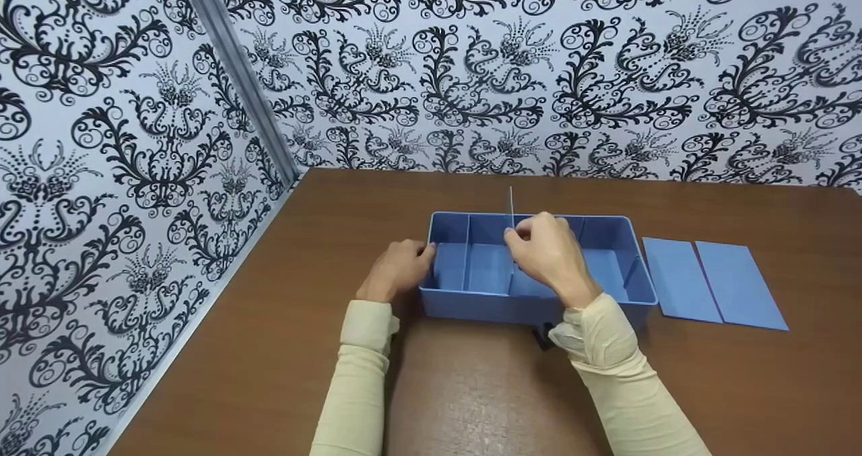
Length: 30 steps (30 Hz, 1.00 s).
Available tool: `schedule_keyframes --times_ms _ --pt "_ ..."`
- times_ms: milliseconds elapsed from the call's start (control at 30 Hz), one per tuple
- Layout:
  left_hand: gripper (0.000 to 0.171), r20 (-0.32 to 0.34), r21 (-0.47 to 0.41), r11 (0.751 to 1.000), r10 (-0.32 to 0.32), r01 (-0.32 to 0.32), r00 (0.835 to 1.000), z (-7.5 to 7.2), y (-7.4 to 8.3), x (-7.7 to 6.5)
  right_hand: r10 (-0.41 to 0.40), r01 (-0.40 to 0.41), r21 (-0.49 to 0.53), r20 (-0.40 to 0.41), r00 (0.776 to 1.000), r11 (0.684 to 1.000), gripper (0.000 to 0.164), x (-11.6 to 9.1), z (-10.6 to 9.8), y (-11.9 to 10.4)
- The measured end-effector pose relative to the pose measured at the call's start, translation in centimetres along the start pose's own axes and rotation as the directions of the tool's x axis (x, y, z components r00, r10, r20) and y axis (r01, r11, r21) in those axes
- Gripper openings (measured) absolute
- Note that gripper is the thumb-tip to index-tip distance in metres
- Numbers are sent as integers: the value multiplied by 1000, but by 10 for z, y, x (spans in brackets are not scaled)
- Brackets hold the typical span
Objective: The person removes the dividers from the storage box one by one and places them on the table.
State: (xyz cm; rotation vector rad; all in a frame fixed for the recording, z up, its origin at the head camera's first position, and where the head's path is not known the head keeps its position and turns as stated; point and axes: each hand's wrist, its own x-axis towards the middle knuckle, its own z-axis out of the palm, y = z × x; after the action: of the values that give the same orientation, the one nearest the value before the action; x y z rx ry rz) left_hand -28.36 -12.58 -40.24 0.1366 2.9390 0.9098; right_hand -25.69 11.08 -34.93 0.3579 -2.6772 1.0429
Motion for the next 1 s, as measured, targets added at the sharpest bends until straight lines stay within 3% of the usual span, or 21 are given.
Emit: schedule_keyframes --times_ms 733,1000 --pt "37 -14 19 1000 20 -19 1000 0 1 1 22 -23 37 21 1000 999 38 0 -2 0" --pt "37 -9 2 1000 15 -15 1000 0 0 0 -16 16 9 -28 999 1000 42 0 -2 0"
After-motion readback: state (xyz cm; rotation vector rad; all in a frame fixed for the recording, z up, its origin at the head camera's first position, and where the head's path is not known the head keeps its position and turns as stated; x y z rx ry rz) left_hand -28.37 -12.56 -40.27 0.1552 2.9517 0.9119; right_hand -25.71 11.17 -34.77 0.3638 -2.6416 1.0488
